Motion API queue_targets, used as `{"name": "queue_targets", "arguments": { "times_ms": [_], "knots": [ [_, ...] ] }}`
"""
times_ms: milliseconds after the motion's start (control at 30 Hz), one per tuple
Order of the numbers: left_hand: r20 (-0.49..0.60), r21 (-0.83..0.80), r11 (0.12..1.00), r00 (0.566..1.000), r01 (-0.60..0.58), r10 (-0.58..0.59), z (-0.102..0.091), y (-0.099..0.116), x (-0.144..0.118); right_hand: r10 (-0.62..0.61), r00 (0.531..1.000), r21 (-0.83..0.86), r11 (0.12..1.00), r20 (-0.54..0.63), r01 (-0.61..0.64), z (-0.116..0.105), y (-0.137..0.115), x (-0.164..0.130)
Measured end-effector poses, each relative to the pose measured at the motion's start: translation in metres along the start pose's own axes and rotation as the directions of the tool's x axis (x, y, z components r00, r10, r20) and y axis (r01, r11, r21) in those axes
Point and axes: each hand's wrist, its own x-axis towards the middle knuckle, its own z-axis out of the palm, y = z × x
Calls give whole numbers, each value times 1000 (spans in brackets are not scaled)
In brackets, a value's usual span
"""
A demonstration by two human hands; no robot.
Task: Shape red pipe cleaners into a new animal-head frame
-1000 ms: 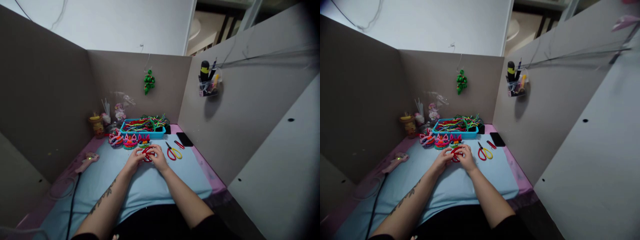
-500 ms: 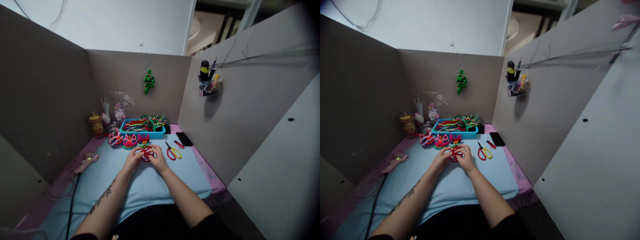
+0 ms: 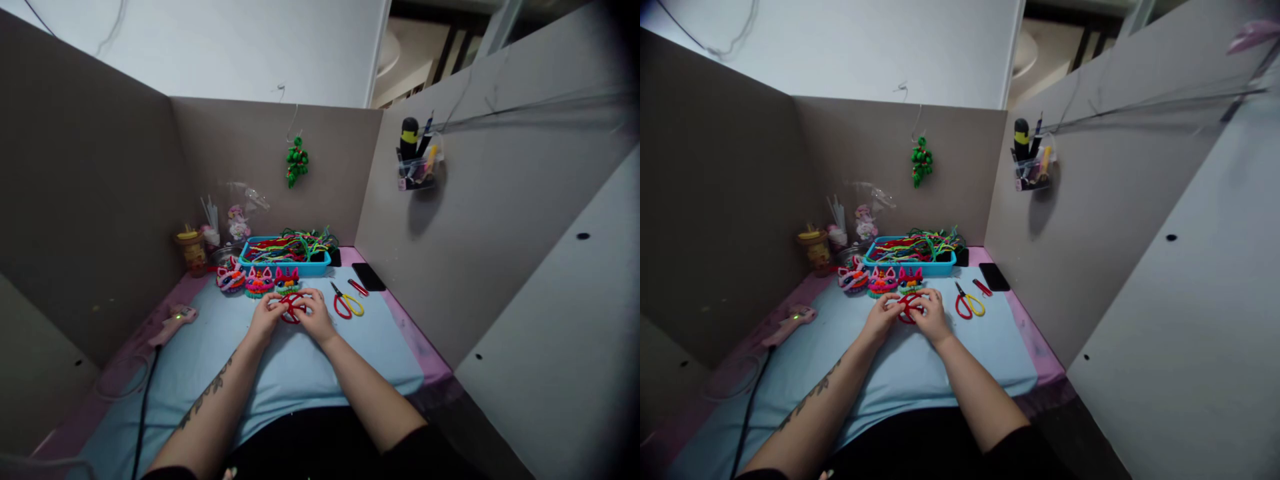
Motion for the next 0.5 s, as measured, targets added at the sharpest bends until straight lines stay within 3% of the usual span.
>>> {"name": "queue_targets", "arguments": {
  "times_ms": [233,500],
  "knots": [
    [19,8,996,996,-86,85,1,-3,1,61,998,-9,998,19,-61,-1,-3,0],
    [33,26,989,989,-148,147,1,-4,0,223,974,132,965,40,-226,-1,2,1]
  ]
}}
